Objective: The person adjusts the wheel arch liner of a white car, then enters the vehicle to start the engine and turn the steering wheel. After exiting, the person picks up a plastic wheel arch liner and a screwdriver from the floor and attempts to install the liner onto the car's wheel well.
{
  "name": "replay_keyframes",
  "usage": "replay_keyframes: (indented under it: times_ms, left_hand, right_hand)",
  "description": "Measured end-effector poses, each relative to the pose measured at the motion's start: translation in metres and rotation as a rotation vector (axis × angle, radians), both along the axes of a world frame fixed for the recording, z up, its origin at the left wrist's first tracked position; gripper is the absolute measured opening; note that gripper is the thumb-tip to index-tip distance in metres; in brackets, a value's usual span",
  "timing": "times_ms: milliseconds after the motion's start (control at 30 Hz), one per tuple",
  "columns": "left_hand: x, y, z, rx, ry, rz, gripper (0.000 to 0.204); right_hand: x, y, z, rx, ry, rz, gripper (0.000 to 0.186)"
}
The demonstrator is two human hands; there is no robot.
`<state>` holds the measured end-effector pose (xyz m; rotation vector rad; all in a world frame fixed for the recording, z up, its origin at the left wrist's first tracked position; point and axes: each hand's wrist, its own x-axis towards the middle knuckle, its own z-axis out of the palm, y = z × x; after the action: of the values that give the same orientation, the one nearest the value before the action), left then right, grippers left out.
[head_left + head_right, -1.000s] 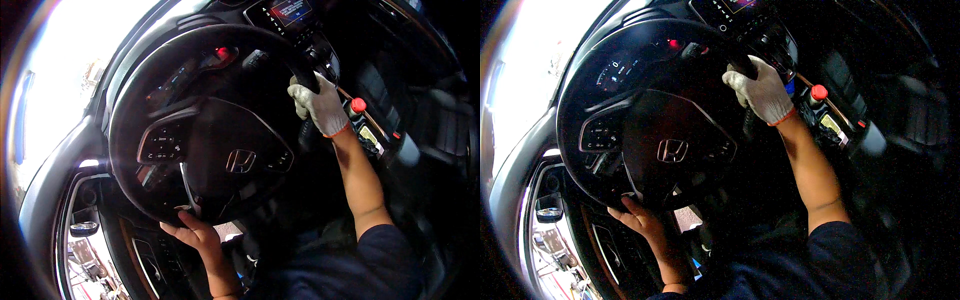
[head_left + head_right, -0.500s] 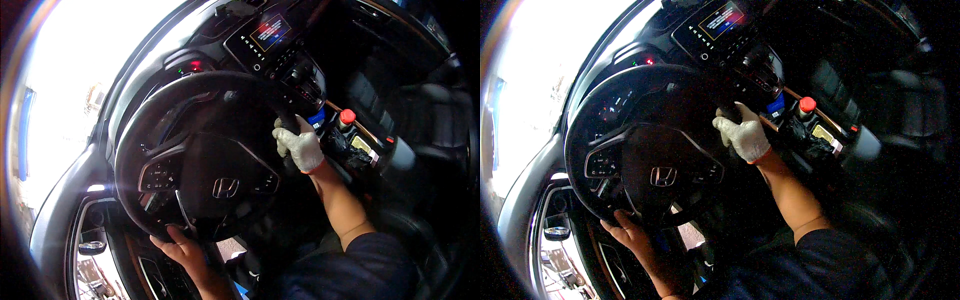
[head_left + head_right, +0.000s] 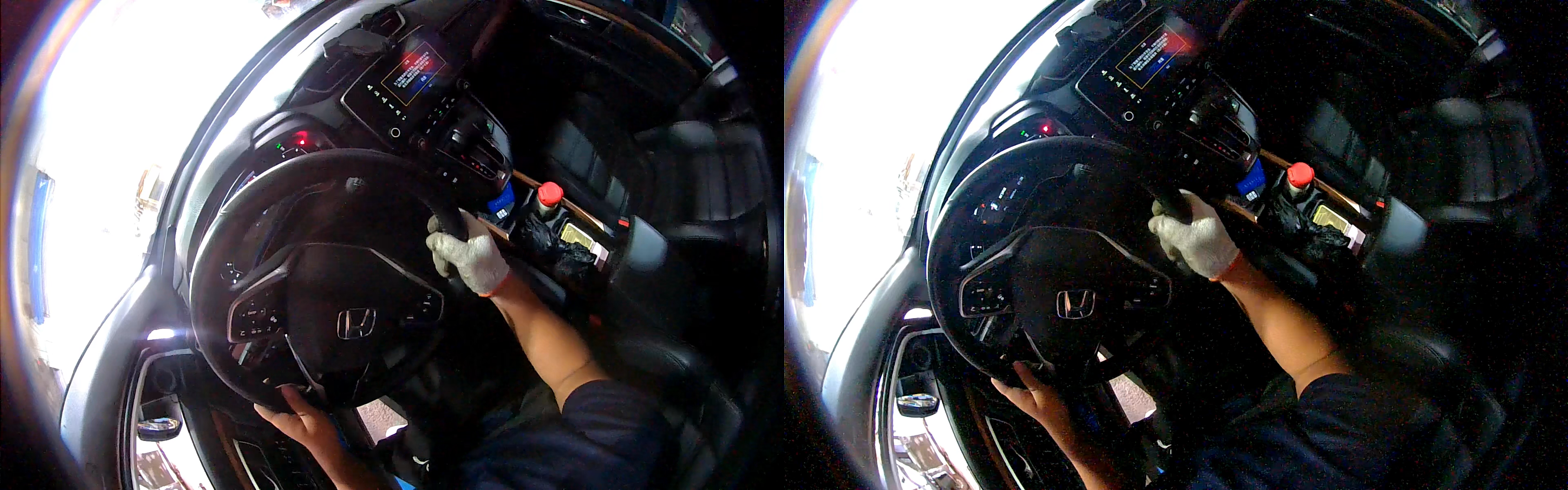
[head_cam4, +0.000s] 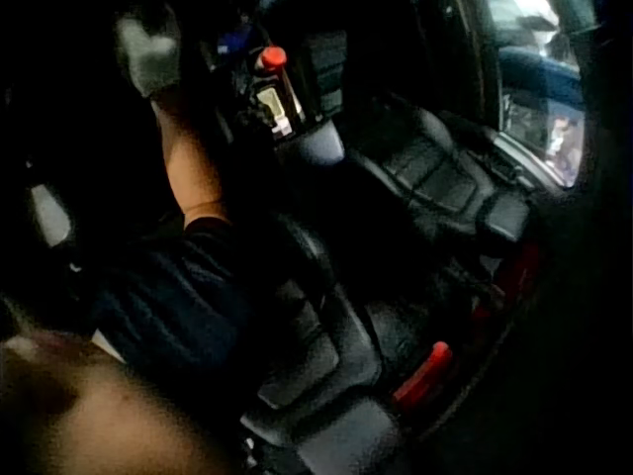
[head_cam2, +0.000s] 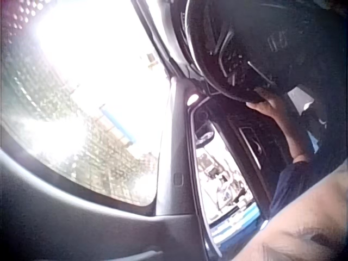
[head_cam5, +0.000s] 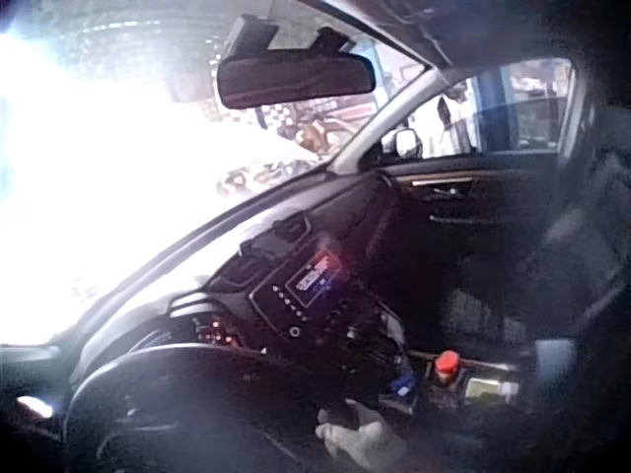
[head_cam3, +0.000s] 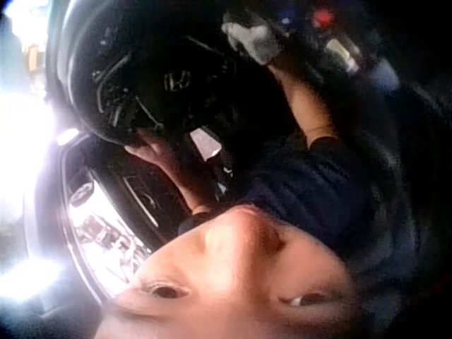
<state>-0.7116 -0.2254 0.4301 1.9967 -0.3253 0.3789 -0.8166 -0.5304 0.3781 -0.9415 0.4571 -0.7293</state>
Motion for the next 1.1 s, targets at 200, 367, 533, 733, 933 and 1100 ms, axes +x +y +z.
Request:
replay_keyframes:
  times_ms: [200, 367, 533, 733, 933, 1100]
  left_hand:
    - [0.004, 0.000, 0.009, -0.024, 0.026, -0.055, 0.049]
    - [0.007, -0.005, -0.009, -0.065, -0.191, -0.063, 0.037]
    - [0.017, -0.015, 0.012, 0.011, -0.226, -0.028, 0.036]
    - [0.036, -0.009, 0.049, 0.288, -0.256, -0.056, 0.045]
    - [0.028, -0.012, 0.046, 0.268, -0.168, 0.030, 0.046]
    - [0.027, -0.018, 0.049, 0.264, -0.194, 0.049, 0.040]
  right_hand:
    - [0.002, -0.009, 0.012, -0.076, 0.104, 0.078, 0.015]
    - [0.014, -0.032, 0.041, -0.319, 0.275, 0.091, 0.011]
    - [0.004, -0.020, 0.021, -0.172, 0.160, 0.086, 0.006]
    - [-0.005, 0.013, -0.014, 0.081, -0.001, -0.026, 0.016]
    - [-0.005, 0.011, -0.015, 0.090, 0.046, 0.045, 0.016]
    - [-0.009, 0.008, -0.013, 0.119, -0.028, 0.046, 0.016]
